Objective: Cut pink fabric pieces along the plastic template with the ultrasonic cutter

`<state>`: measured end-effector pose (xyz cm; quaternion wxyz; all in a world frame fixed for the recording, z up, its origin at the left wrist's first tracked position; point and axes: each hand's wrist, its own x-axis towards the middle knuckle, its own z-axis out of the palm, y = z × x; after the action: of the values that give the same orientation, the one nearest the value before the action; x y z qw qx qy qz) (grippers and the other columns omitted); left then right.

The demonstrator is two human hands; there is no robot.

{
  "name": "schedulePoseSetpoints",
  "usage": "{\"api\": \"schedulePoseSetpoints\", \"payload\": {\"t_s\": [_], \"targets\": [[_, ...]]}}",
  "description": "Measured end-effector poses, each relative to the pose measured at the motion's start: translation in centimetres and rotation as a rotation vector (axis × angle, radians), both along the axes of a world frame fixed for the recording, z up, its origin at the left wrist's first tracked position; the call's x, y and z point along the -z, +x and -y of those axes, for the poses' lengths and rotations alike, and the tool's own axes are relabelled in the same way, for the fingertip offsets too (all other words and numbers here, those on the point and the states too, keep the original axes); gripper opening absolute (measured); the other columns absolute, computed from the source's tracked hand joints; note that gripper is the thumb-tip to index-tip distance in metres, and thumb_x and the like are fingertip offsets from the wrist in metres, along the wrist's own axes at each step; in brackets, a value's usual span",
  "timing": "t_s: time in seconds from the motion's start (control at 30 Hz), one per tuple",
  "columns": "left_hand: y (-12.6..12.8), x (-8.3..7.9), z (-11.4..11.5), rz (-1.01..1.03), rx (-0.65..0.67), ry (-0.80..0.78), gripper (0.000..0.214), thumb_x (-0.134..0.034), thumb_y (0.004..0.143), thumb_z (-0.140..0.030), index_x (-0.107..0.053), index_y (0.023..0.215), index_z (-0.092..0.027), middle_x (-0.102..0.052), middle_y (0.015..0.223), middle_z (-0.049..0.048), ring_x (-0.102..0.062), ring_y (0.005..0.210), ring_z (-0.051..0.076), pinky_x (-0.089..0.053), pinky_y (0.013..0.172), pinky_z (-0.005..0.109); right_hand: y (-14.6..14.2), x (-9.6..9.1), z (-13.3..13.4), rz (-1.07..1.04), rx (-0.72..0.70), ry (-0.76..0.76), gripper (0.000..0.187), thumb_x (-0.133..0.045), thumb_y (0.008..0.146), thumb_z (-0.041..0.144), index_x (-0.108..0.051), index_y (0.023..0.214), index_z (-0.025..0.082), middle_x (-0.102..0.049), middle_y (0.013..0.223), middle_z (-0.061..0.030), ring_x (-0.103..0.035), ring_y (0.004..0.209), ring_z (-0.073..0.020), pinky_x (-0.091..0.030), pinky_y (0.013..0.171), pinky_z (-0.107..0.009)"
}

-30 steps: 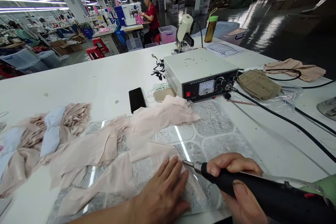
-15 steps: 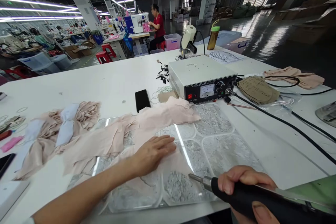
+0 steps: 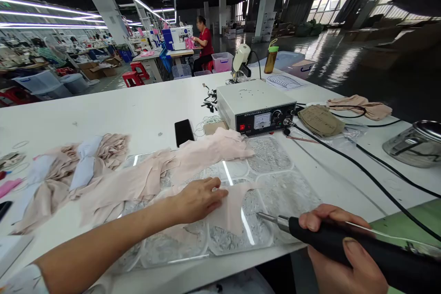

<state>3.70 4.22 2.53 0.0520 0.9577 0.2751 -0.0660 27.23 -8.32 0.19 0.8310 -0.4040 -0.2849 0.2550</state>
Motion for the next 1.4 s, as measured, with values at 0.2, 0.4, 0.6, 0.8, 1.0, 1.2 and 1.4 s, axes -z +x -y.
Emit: {"api": "schedulePoseSetpoints", "payload": {"t_s": [0.2,0.4,0.6,0.8,1.0,1.2,1.4], "targets": [[1.2,2.1,1.2,0.052,0.108,0.002,0.023,-0.036,0.101,-0.025,-0.054,0.113,-0.016,-0.058,0.098,0.0073,-0.060,0.066,0.015,-0.051,0.060,0.026,0.7,0.3,0.5,-0.085,0.007,0.045,0.015,-0.054,0.066,0.027,-0.062,0.075,0.018,-0.057,0.068,-0.0018,-0.052,0.048,-0.0135,-0.045,0.045,-0.032],[4.5,1.8,1.4,0.114,0.017,-0.044,0.023,-0.039,0.099,-0.025,-0.059,0.097,-0.014,-0.057,0.092,0.0078,-0.061,0.070,0.019,-0.052,0.060,0.029,2.1,1.1,1.1,-0.100,0.056,0.059,0.016,-0.056,0.067,0.030,-0.064,0.075,0.019,-0.059,0.071,-0.0024,-0.053,0.047,-0.0135,-0.043,0.043,-0.032],[6.5,0.5,-1.5,0.165,0.151,-0.308,0.013,-0.061,0.085,-0.013,-0.064,0.096,-0.020,-0.056,0.107,0.0023,-0.061,0.075,0.011,-0.050,0.070,0.022,1.5,1.3,1.5,-0.091,0.062,0.073,0.017,-0.055,0.070,0.031,-0.065,0.080,0.020,-0.057,0.074,-0.0019,-0.052,0.049,-0.0127,-0.044,0.045,-0.031],[6.9,0.4,-2.3,0.219,0.188,-0.473,0.009,-0.056,0.087,-0.009,-0.062,0.084,-0.015,-0.057,0.095,0.0023,-0.060,0.077,0.010,-0.051,0.072,0.019,0.3,1.5,1.6,-0.124,0.098,0.095,0.017,-0.054,0.071,0.031,-0.064,0.081,0.021,-0.056,0.075,-0.0021,-0.053,0.050,-0.0120,-0.045,0.047,-0.031],[6.5,0.8,-3.0,0.290,0.196,-0.539,0.010,-0.056,0.089,-0.012,-0.064,0.086,-0.016,-0.059,0.095,0.0031,-0.061,0.079,0.011,-0.052,0.072,0.020,-0.7,1.4,1.2,-0.122,0.108,0.117,0.018,-0.054,0.072,0.031,-0.063,0.083,0.020,-0.055,0.076,-0.0017,-0.054,0.051,-0.0120,-0.047,0.048,-0.031],[6.1,1.5,-3.0,0.374,0.247,-0.508,0.014,-0.050,0.092,-0.014,-0.064,0.088,-0.015,-0.059,0.097,0.0056,-0.060,0.076,0.011,-0.051,0.069,0.021,-1.6,1.5,0.7,-0.114,0.087,0.120,0.019,-0.052,0.074,0.031,-0.062,0.086,0.020,-0.056,0.078,-0.0011,-0.055,0.053,-0.0119,-0.048,0.051,-0.031],[5.3,2.0,-2.8,0.388,0.537,-0.407,0.026,-0.039,0.098,-0.016,-0.063,0.109,-0.017,-0.064,0.110,0.0092,-0.061,0.096,0.018,-0.048,0.086,0.029,-1.8,1.5,1.1,-0.096,0.080,0.109,0.018,-0.056,0.075,0.033,-0.061,0.086,0.020,-0.054,0.077,-0.0006,-0.055,0.056,-0.0112,-0.048,0.054,-0.030]]}}
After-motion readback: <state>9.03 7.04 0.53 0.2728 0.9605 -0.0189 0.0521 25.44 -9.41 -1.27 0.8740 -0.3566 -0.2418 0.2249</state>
